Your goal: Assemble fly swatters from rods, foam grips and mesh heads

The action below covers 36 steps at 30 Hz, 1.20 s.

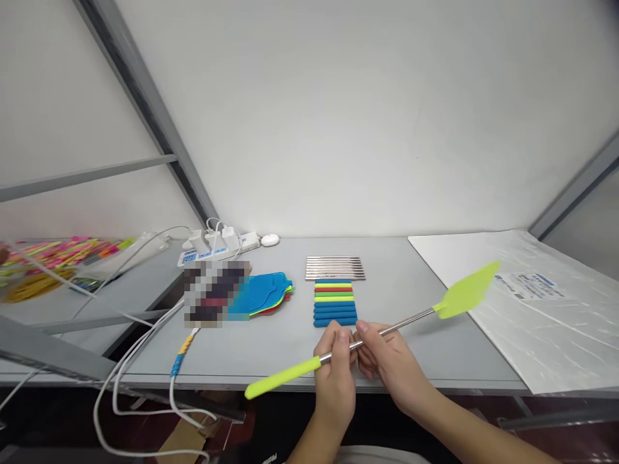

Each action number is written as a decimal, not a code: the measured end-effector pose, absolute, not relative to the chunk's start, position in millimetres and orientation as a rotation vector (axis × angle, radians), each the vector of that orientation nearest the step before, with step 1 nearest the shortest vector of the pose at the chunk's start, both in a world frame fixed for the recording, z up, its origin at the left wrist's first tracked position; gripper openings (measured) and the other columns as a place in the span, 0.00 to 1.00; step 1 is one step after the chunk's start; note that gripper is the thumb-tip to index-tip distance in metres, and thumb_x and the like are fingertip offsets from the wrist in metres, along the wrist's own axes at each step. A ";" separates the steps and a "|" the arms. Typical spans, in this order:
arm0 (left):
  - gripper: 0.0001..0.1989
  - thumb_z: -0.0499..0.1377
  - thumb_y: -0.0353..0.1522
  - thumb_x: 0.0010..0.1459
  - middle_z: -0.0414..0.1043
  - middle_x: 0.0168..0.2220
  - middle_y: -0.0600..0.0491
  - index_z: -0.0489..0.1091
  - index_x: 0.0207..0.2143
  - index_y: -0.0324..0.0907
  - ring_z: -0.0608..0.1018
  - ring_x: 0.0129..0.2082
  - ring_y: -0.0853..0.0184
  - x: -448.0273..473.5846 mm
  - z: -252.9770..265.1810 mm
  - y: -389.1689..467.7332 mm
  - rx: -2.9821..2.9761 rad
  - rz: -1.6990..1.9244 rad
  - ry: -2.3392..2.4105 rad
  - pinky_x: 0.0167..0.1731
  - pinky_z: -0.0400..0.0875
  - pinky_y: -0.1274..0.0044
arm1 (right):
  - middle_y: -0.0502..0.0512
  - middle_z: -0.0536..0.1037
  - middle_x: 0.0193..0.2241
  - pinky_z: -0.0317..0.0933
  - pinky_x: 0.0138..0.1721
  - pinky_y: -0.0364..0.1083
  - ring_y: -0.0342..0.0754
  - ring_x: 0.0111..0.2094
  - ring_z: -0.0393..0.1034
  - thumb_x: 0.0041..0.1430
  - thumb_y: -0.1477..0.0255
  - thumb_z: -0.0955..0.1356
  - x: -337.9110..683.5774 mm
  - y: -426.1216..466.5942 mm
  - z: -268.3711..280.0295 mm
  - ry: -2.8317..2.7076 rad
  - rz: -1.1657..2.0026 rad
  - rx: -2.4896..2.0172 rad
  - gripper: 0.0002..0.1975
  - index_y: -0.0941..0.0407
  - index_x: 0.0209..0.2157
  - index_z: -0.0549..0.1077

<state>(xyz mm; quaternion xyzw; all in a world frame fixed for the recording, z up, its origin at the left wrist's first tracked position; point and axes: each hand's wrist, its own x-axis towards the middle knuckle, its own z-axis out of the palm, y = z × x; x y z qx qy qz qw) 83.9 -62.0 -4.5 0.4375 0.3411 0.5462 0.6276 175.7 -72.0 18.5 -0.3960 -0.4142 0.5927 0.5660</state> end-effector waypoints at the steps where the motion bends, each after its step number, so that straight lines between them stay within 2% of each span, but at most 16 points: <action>1: 0.24 0.52 0.51 0.60 0.49 0.19 0.61 0.52 0.22 0.44 0.55 0.18 0.74 82.1 -2.8 -59.8 0.971 1.219 0.785 0.19 0.53 0.81 | 0.41 0.51 0.13 0.47 0.18 0.41 0.38 0.16 0.46 0.58 0.54 0.67 173.8 -72.3 17.0 -0.966 1.410 -0.944 0.26 0.54 0.17 0.57; 7: 0.23 0.56 0.46 0.59 0.43 0.17 0.63 0.51 0.20 0.43 0.48 0.17 0.76 56.5 7.8 -52.3 0.856 1.199 0.865 0.18 0.43 0.80 | 0.41 0.49 0.15 0.48 0.19 0.42 0.39 0.17 0.45 0.58 0.54 0.67 184.1 -69.4 18.1 -0.851 1.386 -1.017 0.26 0.53 0.17 0.54; 13: 0.23 0.57 0.38 0.59 0.44 0.16 0.62 0.48 0.19 0.44 0.51 0.16 0.75 21.4 30.4 -45.7 0.659 1.398 0.888 0.18 0.44 0.78 | 0.42 0.45 0.17 0.48 0.21 0.43 0.40 0.19 0.40 0.60 0.58 0.68 227.0 -66.4 33.5 -0.747 1.170 -1.062 0.28 0.53 0.16 0.50; 17: 0.21 0.55 0.36 0.60 0.44 0.17 0.63 0.48 0.19 0.43 0.49 0.16 0.76 29.0 34.7 -50.2 0.579 1.452 0.802 0.18 0.44 0.77 | 0.43 0.47 0.17 0.50 0.22 0.44 0.41 0.20 0.42 0.61 0.58 0.66 224.7 -64.7 42.1 -0.717 1.153 -1.022 0.28 0.53 0.15 0.51; 20: 0.21 0.54 0.36 0.62 0.44 0.17 0.62 0.48 0.19 0.43 0.49 0.16 0.76 41.2 29.8 -54.8 0.520 1.518 0.795 0.18 0.45 0.78 | 0.43 0.50 0.16 0.50 0.23 0.44 0.41 0.19 0.45 0.61 0.57 0.66 213.6 -65.9 35.3 -0.770 1.139 -1.026 0.27 0.54 0.15 0.53; 24: 0.22 0.53 0.39 0.63 0.46 0.17 0.61 0.49 0.19 0.43 0.49 0.17 0.75 54.7 18.2 -63.1 0.609 1.363 0.799 0.18 0.44 0.78 | 0.46 0.57 0.15 0.50 0.24 0.44 0.42 0.21 0.52 0.60 0.59 0.68 202.4 -71.4 16.3 -1.053 1.119 -1.082 0.24 0.55 0.16 0.59; 28: 0.23 0.48 0.42 0.65 0.47 0.15 0.61 0.51 0.18 0.43 0.50 0.17 0.74 63.2 11.5 -70.5 0.725 1.221 0.717 0.19 0.46 0.77 | 0.44 0.51 0.14 0.49 0.21 0.44 0.41 0.18 0.49 0.63 0.56 0.63 195.9 -72.9 11.5 -1.006 1.209 -0.990 0.27 0.53 0.15 0.54; 32: 0.24 0.50 0.43 0.64 0.50 0.15 0.59 0.52 0.18 0.43 0.52 0.17 0.73 62.3 12.6 -70.4 0.872 1.163 0.796 0.20 0.45 0.76 | 0.44 0.50 0.14 0.48 0.21 0.44 0.41 0.18 0.47 0.64 0.55 0.62 197.8 -70.1 14.3 -0.957 1.240 -1.010 0.28 0.53 0.15 0.52; 36: 0.26 0.51 0.44 0.63 0.46 0.14 0.60 0.49 0.16 0.44 0.50 0.17 0.74 55.6 16.9 -62.9 0.977 1.068 0.932 0.19 0.43 0.75 | 0.44 0.49 0.15 0.48 0.22 0.44 0.41 0.19 0.47 0.63 0.55 0.62 203.6 -69.5 13.3 -0.953 1.232 -1.094 0.28 0.53 0.16 0.51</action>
